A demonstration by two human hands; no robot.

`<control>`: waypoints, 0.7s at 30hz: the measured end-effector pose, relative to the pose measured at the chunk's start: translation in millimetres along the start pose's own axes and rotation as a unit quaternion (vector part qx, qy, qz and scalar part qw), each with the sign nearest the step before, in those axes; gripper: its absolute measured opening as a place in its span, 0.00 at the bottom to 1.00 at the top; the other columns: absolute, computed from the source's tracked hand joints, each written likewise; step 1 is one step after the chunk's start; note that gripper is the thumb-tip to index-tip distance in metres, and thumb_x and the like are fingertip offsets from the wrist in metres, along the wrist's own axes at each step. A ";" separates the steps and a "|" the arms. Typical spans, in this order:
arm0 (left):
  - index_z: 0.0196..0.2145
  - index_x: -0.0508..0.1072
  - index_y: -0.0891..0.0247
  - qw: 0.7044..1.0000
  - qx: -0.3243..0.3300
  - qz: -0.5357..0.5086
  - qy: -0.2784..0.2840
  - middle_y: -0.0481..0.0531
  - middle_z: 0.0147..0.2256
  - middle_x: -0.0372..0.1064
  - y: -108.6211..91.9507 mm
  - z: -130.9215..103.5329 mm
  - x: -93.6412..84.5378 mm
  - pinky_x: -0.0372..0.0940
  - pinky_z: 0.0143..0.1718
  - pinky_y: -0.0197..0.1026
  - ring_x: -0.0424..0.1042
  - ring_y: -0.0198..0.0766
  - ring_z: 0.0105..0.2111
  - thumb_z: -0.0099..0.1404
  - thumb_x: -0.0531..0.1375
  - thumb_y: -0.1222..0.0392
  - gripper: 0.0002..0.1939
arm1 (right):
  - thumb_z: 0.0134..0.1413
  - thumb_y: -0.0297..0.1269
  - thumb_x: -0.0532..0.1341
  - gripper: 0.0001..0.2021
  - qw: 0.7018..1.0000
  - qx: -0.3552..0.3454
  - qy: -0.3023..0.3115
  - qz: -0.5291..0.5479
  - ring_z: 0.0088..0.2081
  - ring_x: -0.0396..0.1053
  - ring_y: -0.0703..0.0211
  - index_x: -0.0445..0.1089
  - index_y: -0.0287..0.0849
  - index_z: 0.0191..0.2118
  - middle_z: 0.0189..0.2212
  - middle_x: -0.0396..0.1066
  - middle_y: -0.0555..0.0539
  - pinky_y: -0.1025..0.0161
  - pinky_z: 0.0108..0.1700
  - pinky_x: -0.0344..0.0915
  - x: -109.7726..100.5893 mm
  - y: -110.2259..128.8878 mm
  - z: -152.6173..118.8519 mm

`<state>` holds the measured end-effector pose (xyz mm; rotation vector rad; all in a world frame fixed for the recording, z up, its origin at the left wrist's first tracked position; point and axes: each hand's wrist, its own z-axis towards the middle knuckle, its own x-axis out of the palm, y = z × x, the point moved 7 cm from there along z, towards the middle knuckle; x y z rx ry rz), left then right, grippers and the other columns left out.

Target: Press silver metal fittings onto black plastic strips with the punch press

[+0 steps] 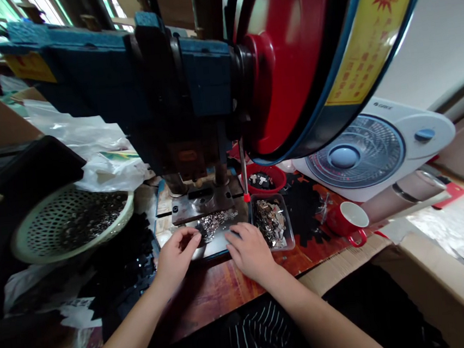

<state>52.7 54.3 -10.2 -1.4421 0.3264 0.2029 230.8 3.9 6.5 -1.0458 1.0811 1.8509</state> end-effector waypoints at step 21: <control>0.39 0.72 0.62 0.998 -0.035 -0.051 0.024 0.49 0.31 0.70 10.1 0.4 -3.7 0.63 0.34 0.38 0.69 0.36 0.31 0.58 0.59 0.51 0.15 | 0.58 0.31 0.55 0.05 0.997 -0.045 -0.062 -0.015 0.38 0.62 0.56 0.69 0.43 0.36 0.34 0.70 0.47 0.53 0.51 0.58 5.9 6.1 -7.3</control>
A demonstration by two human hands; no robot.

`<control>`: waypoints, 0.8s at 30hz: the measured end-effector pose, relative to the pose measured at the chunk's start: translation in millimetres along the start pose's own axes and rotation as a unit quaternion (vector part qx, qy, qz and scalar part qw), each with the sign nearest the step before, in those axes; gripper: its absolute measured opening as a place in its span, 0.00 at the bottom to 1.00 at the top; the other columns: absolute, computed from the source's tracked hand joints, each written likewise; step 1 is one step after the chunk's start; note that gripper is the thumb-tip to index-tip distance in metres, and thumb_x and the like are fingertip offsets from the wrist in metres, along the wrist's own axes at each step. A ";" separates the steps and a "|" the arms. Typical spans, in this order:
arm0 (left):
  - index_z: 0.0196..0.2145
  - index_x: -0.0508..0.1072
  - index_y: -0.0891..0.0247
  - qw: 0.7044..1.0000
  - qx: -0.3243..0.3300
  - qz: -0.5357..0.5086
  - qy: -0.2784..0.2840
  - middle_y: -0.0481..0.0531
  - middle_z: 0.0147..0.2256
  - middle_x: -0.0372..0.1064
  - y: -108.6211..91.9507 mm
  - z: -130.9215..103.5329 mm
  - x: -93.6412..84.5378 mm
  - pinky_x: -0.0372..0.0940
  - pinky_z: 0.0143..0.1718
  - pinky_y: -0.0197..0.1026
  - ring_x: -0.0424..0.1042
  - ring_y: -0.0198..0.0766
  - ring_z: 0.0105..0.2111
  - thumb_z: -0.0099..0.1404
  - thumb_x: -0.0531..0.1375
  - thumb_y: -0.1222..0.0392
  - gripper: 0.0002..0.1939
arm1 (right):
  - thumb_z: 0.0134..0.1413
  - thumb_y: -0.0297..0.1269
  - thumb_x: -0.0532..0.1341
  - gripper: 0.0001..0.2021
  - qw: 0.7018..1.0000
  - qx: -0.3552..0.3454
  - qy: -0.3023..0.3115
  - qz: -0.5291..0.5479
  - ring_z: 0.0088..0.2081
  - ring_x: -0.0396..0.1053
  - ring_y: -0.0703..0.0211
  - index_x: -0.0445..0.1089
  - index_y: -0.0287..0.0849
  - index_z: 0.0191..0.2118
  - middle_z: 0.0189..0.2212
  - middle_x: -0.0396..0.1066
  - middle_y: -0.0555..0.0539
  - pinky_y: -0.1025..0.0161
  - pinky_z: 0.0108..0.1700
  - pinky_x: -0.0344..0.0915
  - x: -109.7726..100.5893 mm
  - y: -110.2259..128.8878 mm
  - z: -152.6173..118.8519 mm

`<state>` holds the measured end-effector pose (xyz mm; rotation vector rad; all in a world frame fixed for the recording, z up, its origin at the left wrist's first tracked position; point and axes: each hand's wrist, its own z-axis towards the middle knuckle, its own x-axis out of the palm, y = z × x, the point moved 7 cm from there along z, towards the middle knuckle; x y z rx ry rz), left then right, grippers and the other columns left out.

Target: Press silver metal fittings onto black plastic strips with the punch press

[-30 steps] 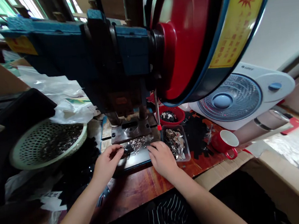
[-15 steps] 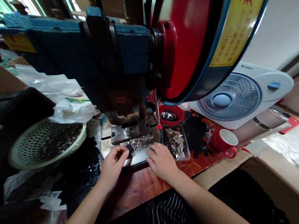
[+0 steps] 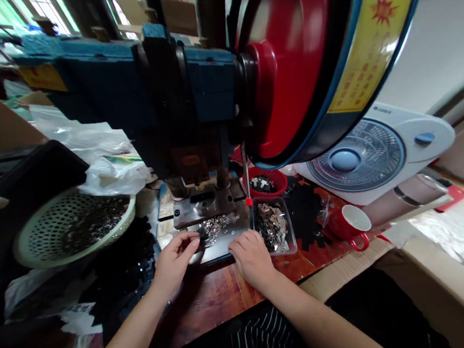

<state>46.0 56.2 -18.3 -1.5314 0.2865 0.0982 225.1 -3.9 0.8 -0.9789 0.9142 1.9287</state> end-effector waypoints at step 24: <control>0.34 0.72 0.62 1.000 0.012 0.013 -0.008 0.49 0.30 0.71 -3.0 0.2 -5.2 0.64 0.35 0.39 0.69 0.38 0.30 0.57 0.59 0.51 0.13 | 0.58 0.34 0.56 0.07 0.982 0.119 -0.077 0.122 0.43 0.65 0.56 0.72 0.44 0.34 0.38 0.70 0.46 0.58 0.48 0.61 -16.3 -18.3 71.8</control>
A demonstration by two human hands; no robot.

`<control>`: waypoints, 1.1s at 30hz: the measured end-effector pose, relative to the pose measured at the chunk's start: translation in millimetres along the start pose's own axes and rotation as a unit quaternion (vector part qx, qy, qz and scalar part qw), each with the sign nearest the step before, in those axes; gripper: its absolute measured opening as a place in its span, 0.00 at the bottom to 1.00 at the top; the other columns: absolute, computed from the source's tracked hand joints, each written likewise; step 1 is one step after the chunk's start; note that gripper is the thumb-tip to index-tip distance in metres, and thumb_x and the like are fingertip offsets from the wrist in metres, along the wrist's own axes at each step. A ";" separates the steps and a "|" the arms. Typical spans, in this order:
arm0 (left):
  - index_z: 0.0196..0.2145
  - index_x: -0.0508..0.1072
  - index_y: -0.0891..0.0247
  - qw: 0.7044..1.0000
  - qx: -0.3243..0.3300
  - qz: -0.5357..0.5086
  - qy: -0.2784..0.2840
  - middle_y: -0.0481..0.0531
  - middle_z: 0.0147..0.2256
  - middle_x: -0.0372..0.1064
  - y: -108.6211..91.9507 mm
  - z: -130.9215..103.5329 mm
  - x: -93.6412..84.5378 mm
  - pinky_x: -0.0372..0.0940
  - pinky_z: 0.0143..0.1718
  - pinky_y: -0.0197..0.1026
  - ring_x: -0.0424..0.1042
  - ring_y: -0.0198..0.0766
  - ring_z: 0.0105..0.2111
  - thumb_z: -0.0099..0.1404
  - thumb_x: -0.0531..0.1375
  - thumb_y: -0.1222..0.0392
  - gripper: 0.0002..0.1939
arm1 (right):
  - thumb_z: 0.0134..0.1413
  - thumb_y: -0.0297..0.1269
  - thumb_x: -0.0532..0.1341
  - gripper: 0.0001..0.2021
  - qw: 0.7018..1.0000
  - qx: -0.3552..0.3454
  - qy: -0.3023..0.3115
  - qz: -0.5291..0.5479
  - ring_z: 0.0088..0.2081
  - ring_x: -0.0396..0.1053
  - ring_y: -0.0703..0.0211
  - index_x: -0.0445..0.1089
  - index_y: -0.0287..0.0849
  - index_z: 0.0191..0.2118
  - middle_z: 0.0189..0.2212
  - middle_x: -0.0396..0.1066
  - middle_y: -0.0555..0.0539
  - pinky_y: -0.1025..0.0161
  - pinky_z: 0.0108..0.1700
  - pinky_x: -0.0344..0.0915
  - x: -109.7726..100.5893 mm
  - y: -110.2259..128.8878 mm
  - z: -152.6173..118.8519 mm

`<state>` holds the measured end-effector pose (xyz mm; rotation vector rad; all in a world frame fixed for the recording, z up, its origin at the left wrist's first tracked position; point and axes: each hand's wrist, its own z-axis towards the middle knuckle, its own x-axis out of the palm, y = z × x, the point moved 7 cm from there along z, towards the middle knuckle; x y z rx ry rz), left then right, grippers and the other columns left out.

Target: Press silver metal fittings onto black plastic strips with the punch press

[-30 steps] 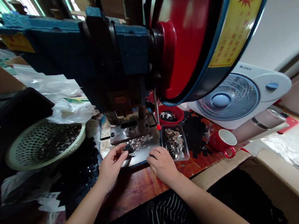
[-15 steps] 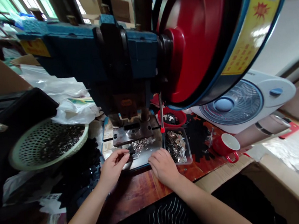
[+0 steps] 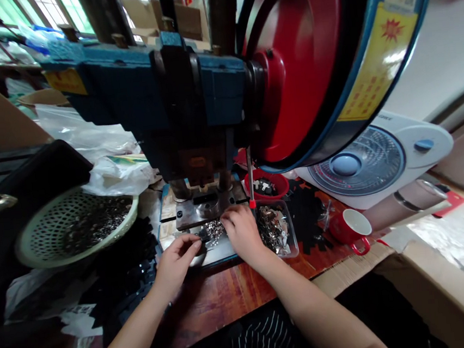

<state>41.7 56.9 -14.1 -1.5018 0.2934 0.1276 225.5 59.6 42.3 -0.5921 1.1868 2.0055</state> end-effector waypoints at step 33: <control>0.37 0.75 0.59 0.988 0.060 0.107 -0.098 0.50 0.34 0.74 -51.6 73.9 -37.8 0.64 0.39 0.42 0.71 0.41 0.33 0.58 0.57 0.50 0.14 | 0.58 0.45 0.56 0.14 0.986 -0.091 0.025 -0.135 0.55 0.58 0.48 0.69 0.51 0.48 0.47 0.70 0.48 0.41 0.60 0.45 26.5 31.1 48.0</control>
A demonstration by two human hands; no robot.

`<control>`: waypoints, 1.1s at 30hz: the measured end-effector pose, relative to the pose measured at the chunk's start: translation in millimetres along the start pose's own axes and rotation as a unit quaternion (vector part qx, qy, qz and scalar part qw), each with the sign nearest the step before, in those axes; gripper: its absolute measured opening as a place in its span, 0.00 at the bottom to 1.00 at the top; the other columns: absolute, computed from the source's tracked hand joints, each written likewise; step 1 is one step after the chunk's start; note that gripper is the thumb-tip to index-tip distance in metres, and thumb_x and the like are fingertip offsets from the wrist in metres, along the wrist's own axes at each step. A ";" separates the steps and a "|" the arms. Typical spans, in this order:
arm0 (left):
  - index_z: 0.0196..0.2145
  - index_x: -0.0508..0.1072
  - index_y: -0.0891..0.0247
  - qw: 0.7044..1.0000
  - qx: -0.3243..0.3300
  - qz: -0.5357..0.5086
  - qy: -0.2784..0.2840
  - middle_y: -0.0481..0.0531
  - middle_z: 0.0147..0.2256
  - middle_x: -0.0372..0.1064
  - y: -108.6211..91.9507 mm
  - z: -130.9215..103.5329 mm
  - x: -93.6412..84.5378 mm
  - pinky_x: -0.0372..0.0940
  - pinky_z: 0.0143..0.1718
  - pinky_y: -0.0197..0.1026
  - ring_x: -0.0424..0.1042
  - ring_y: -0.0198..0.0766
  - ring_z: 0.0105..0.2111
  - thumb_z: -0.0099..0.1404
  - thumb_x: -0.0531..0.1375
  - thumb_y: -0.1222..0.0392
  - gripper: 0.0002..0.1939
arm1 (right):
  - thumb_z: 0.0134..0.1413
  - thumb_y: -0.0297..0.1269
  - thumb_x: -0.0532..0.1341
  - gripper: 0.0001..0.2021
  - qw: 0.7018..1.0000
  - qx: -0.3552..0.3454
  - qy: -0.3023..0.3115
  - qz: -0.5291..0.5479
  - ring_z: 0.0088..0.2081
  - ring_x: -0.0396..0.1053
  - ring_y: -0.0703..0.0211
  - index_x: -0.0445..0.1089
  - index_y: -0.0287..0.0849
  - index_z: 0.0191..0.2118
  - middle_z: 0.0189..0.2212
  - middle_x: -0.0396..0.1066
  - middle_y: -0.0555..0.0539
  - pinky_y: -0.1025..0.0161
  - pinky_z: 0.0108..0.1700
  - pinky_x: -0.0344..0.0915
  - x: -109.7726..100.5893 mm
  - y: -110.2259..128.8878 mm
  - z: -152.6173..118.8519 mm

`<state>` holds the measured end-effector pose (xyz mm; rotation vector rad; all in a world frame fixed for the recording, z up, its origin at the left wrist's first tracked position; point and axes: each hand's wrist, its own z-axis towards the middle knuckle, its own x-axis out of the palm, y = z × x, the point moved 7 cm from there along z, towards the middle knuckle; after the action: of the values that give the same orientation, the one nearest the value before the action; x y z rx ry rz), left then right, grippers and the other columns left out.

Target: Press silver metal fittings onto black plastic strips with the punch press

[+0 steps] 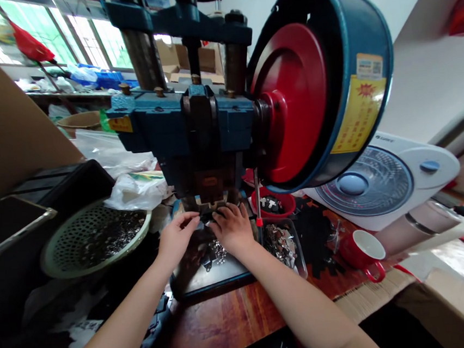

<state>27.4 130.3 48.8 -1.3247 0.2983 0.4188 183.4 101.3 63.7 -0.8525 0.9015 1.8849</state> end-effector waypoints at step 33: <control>0.38 0.76 0.60 0.997 0.037 0.050 0.051 0.52 0.38 0.73 22.7 35.9 42.2 0.63 0.46 0.43 0.70 0.41 0.41 0.55 0.57 0.61 0.12 | 0.58 0.47 0.56 0.13 0.999 -0.043 0.024 -0.007 0.58 0.54 0.48 0.71 0.53 0.46 0.50 0.69 0.51 0.39 0.62 0.34 -1.2 -7.7 6.0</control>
<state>53.6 174.7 18.5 -1.2636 0.4642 0.4210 189.5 108.7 65.8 -0.9573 0.8467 1.9090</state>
